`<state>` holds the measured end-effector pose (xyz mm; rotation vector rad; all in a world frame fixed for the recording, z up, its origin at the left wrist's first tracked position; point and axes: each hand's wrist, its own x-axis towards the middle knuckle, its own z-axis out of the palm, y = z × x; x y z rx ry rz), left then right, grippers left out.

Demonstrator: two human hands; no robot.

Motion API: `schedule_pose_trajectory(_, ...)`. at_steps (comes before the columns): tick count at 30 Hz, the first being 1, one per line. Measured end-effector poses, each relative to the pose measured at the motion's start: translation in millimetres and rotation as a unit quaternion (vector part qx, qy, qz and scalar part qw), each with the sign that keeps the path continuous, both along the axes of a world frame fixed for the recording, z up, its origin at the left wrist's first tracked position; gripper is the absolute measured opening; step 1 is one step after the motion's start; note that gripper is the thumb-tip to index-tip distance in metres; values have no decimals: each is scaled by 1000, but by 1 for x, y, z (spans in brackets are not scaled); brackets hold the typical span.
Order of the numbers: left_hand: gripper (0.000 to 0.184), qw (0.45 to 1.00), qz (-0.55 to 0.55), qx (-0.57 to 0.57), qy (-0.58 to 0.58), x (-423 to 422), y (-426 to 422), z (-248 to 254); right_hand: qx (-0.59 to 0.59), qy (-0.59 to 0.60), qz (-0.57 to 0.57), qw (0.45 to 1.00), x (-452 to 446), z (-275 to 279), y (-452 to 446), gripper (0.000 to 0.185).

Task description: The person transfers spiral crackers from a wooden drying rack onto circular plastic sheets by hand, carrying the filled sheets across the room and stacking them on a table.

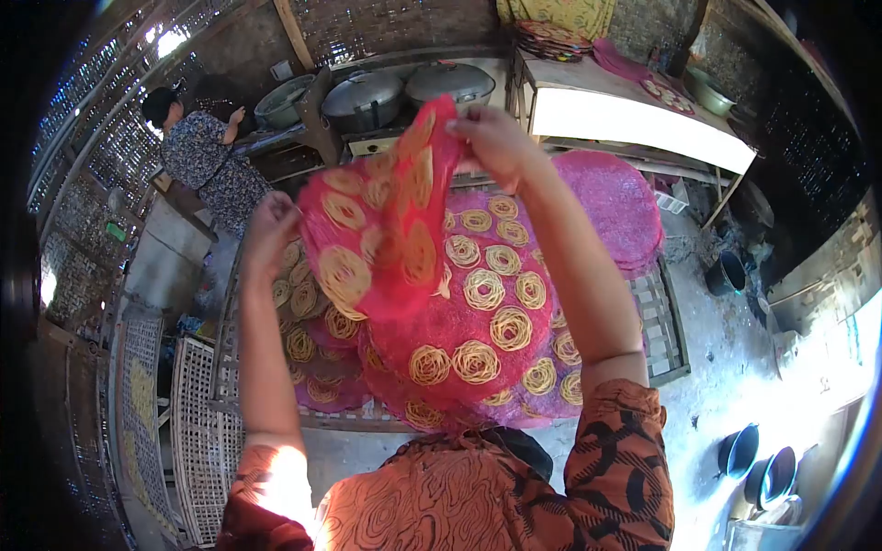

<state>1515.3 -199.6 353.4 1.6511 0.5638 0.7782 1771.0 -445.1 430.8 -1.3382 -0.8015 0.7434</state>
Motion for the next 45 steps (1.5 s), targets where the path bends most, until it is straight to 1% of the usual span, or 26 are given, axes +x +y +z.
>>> schedule_pose_trajectory(1,12,998,-9,-52,-35,-1,1,21,45,22,2,999,3,9,-1,14)
schedule_pose_trajectory(4,13,995,-43,-70,-63,-4,7,56,84,48,14,995,17,33,-14,12)
schedule_pose_trajectory(7,13,992,-57,-82,-72,-3,6,66,85,79,20,993,21,44,-26,13)
schedule_pose_trajectory(11,14,982,-104,-121,-106,4,5,55,87,96,45,991,33,44,-38,14)
schedule_pose_trajectory(14,14,975,-107,-155,-116,8,-14,44,93,51,33,994,41,43,-50,12)
schedule_pose_trajectory(16,13,977,-97,-147,-119,12,-24,32,84,49,-1,995,37,46,-60,4)
schedule_pose_trajectory(17,12,982,-80,-140,-101,14,-35,27,80,45,53,994,52,41,-65,1)
schedule_pose_trajectory(18,12,985,-61,-135,-85,17,-45,22,79,43,56,994,52,39,-69,1)
schedule_pose_trajectory(20,12,991,-62,-100,-61,26,-57,6,82,35,-1,996,51,32,-75,2)
schedule_pose_trajectory(24,13,993,-67,-73,-68,33,-75,-17,36,13,0,999,69,8,-96,3)
schedule_pose_trajectory(26,12,997,-64,-1,-36,31,-76,-35,37,16,-26,999,67,-8,-112,4)
schedule_pose_trajectory(27,13,996,-50,-2,-77,29,-78,-44,38,21,-54,998,56,-12,-119,5)
schedule_pose_trajectory(28,13,996,-48,-5,-76,21,-81,-56,55,36,-92,994,40,-22,-123,8)
schedule_pose_trajectory(30,12,999,-36,25,-8,-5,-90,-73,45,67,-150,985,1,-49,-136,12)
schedule_pose_trajectory(31,12,996,-43,72,20,-15,-80,-110,19,81,-170,982,-11,-73,-141,14)
schedule_pose_trajectory(32,11,991,-49,119,48,-23,-73,-147,-32,72,-145,986,3,-125,-155,15)
schedule_pose_trajectory(33,11,991,-47,118,47,-35,-82,-151,-85,62,-120,987,16,-172,-170,16)
schedule_pose_trajectory(35,11,989,-54,18,138,-55,-100,-149,-183,44,-184,965,-30,-202,-171,14)
schedule_pose_trajectory(36,11,989,-51,13,138,-55,-102,-151,-187,44,-181,965,-30,-219,-175,14)
schedule_pose_trajectory(38,6,997,-14,-58,46,-56,-104,-154,-202,55,-257,943,-27,-245,-179,13)
schedule_pose_trajectory(39,6,997,-12,-61,48,-59,-100,-160,-209,57,-258,941,-26,-248,-182,16)
schedule_pose_trajectory(40,6,997,19,41,69,-62,-94,-168,-211,59,-256,941,-24,-253,-183,16)
schedule_pose_trajectory(41,10,984,47,145,89,-64,-89,-172,-262,-9,-256,930,-23,-257,-183,20)
schedule_pose_trajectory(42,10,984,43,146,90,-69,-88,-173,-311,-76,-255,912,-22,-263,-184,25)
schedule_pose_trajectory(44,12,950,-49,210,224,-81,-97,-171,-307,-94,-267,908,-14,-285,-183,28)
schedule_pose_trajectory(45,12,950,-54,210,225,-83,-103,-167,-303,-115,-277,905,-13,-292,-185,31)
